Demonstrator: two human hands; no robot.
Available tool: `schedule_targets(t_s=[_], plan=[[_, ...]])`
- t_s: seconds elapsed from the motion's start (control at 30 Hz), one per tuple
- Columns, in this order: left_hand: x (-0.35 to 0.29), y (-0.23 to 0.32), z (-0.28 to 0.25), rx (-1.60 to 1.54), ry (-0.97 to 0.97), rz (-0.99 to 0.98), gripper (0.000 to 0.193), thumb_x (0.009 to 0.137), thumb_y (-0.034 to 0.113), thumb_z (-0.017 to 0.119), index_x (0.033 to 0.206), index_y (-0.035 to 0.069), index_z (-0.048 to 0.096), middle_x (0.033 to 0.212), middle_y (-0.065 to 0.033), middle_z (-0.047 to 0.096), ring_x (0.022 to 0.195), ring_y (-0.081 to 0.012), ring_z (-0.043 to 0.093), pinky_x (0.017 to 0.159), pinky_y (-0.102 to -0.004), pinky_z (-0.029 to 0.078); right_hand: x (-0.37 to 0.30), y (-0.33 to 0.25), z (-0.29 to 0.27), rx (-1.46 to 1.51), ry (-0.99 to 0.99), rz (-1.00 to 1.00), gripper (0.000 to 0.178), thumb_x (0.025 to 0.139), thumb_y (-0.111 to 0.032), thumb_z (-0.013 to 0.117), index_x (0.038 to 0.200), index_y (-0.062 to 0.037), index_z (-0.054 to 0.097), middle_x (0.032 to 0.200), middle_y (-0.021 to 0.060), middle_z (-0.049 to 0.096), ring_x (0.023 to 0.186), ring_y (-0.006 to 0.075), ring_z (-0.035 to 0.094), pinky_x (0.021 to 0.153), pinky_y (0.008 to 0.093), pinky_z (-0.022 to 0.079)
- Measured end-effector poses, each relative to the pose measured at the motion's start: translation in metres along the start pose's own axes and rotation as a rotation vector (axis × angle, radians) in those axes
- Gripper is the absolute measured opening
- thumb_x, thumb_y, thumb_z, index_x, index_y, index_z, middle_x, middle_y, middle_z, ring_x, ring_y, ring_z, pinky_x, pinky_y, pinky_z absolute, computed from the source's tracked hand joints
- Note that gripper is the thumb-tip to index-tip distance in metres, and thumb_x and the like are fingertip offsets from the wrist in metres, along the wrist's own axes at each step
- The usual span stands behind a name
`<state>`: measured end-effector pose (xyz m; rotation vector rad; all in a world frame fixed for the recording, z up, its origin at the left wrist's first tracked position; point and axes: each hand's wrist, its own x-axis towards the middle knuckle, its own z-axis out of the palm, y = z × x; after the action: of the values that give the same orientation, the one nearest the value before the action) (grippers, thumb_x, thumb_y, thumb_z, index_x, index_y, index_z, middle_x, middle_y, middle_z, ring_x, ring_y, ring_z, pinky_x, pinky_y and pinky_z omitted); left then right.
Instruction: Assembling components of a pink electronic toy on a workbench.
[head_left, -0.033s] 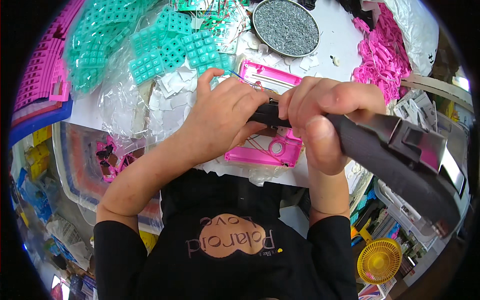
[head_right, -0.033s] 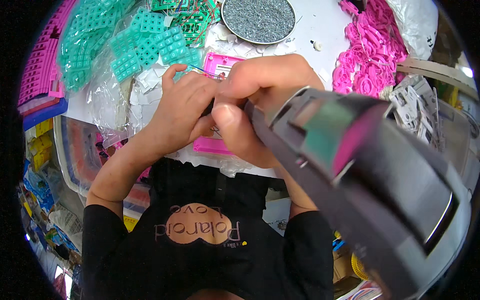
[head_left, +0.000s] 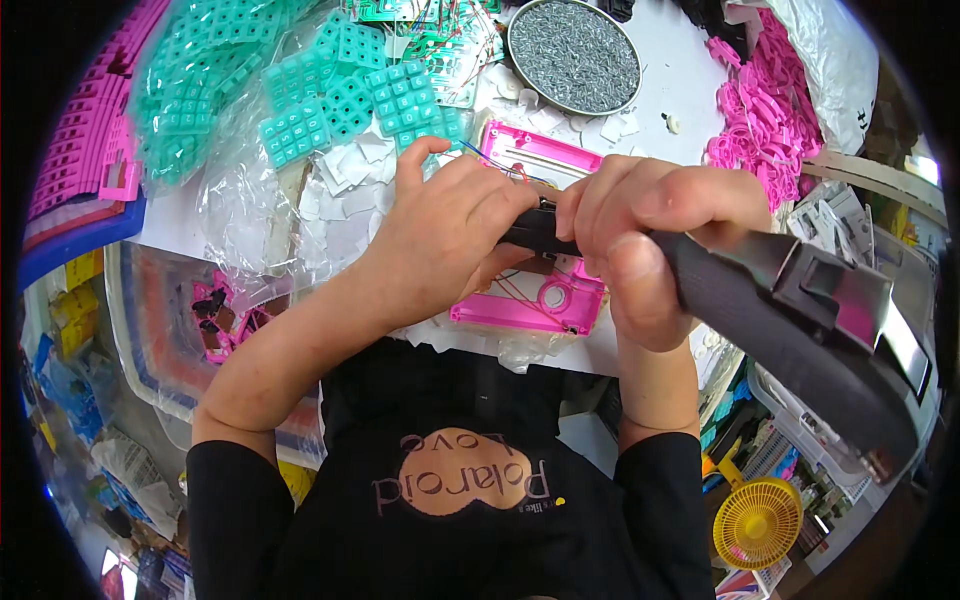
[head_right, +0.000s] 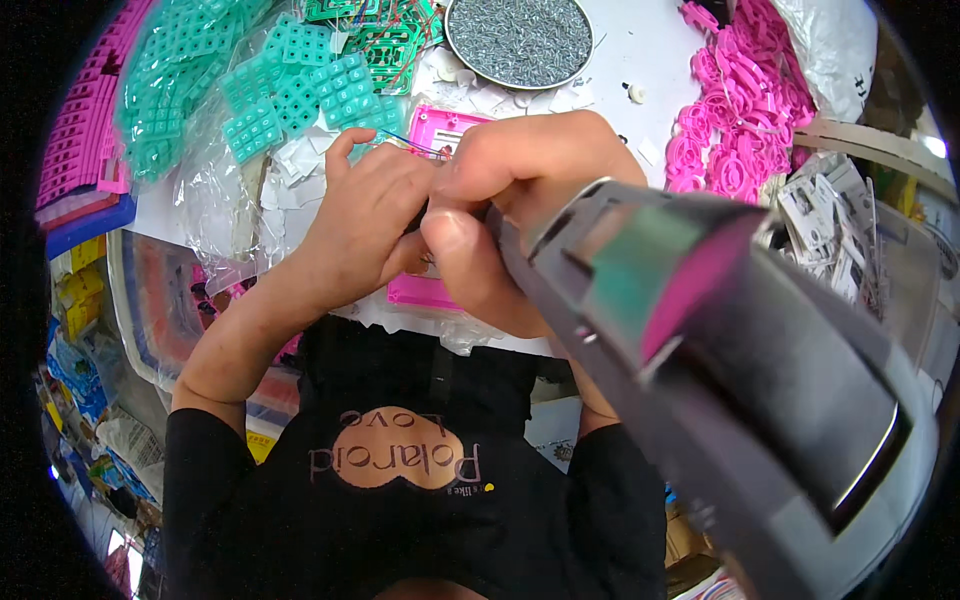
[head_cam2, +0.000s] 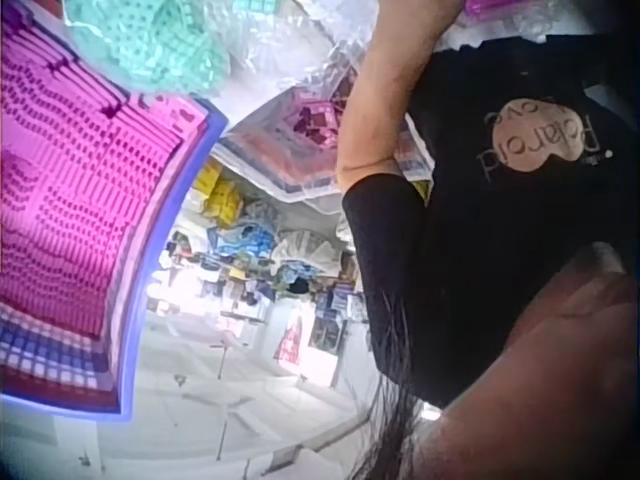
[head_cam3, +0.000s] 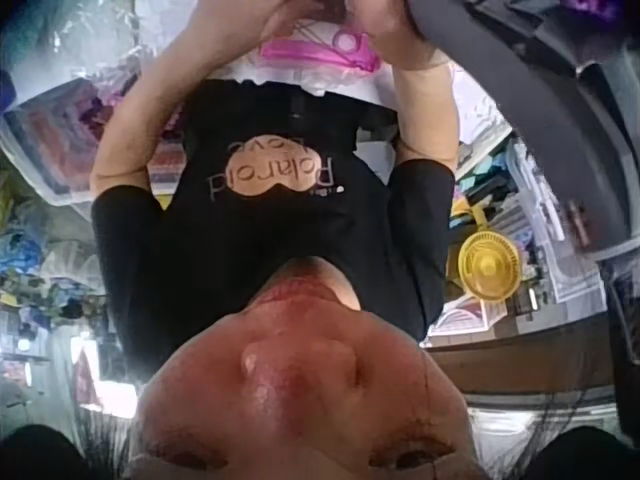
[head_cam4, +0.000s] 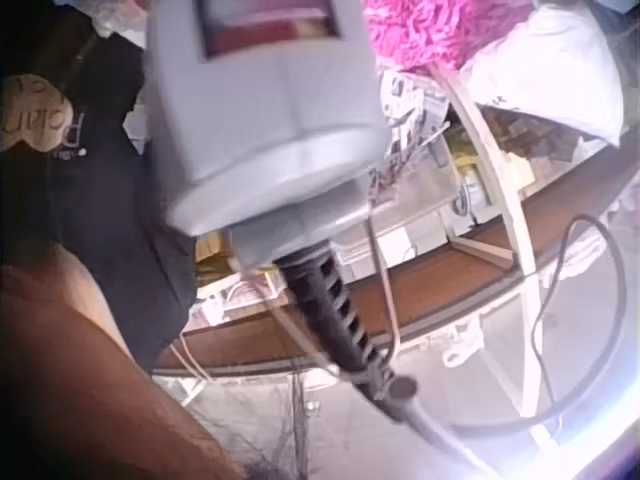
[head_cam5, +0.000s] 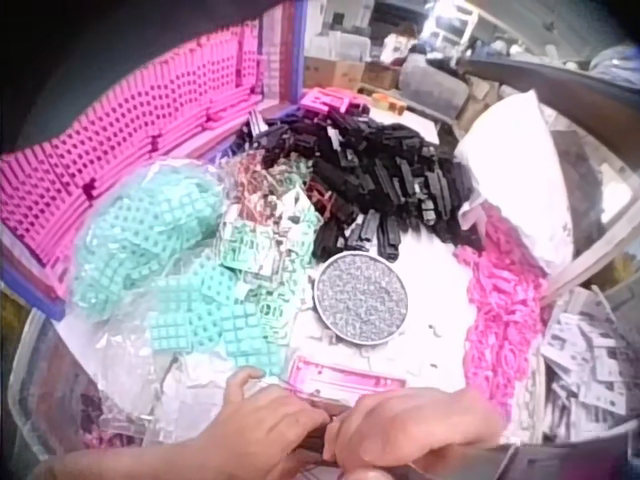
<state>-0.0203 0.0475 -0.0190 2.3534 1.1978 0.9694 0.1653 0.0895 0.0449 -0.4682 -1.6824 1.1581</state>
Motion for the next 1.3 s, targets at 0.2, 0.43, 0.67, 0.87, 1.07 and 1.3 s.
schedule_targets(t_s=[0.2,0.43,0.67,0.87,1.07,1.3], plan=[[-0.004,-0.004,0.003,-0.007,0.013,0.023,0.052,0.07,0.023,0.085,0.114,0.011,0.06,0.105,-0.0002,0.064,0.101,-0.0216,0.059,0.103,-0.0532,0.028,0.003,-0.004,-0.002,-0.245,-0.119,0.026,0.027,0.094,-0.01,0.069,0.104,-0.0056,0.044,0.067,0.007,0.053,0.057,0.0163,0.053,0.057,0.0352,0.052],[-0.003,-0.003,-0.002,0.016,-0.045,0.012,0.049,0.071,0.025,0.085,0.112,0.013,0.062,0.108,0.001,0.064,0.104,-0.0211,0.059,0.104,-0.0541,0.027,0.01,0.011,-0.017,0.01,-0.17,0.014,0.059,0.088,-0.032,0.08,0.126,-0.0022,0.045,0.08,0.0108,0.06,0.07,0.021,0.059,0.067,0.0394,0.055],[0.004,-0.004,-0.005,0.024,-0.089,0.039,0.039,0.08,0.028,0.076,0.114,0.014,0.062,0.132,-0.0029,0.064,0.123,-0.024,0.054,0.114,-0.0571,0.018,-0.059,-0.016,-0.033,-0.388,0.248,0.421,0.086,0.063,-0.016,0.092,0.135,-0.0019,0.047,0.132,0.0146,0.059,0.118,0.0246,0.057,0.092,0.036,0.047],[0.015,-0.005,-0.002,-0.049,-0.061,-0.041,0.057,0.081,0.039,0.077,0.126,0.01,0.059,0.11,-0.0028,0.067,0.117,-0.0261,0.056,0.113,-0.0572,0.02,-0.065,0.005,-0.039,-0.722,0.0,0.154,0.038,0.075,-0.007,0.082,0.108,-0.0034,0.064,0.104,0.0103,0.071,0.094,0.0247,0.066,0.08,0.0355,0.053],[0.007,-0.01,-0.001,-0.165,0.084,-0.146,0.073,0.081,0.041,0.077,0.137,0.005,0.048,0.11,-0.009,0.066,0.117,-0.0302,0.054,0.109,-0.0552,0.024,-0.022,0.009,-0.067,-0.236,-0.02,0.843,0.023,0.095,-0.022,0.069,0.103,-0.0008,0.065,0.077,0.0038,0.067,0.071,0.0089,0.065,0.065,0.0259,0.052],[0.004,0.005,0.003,0.091,0.022,-0.091,0.063,0.081,0.035,0.076,0.134,0.006,0.058,0.111,-0.0063,0.065,0.114,-0.0292,0.053,0.104,-0.0531,0.027,0.024,0.03,-0.077,-0.353,-0.173,1.056,0.036,0.098,-0.035,0.065,0.089,-0.0012,0.068,0.061,0.0094,0.066,0.051,0.0182,0.065,0.048,0.0313,0.051]])
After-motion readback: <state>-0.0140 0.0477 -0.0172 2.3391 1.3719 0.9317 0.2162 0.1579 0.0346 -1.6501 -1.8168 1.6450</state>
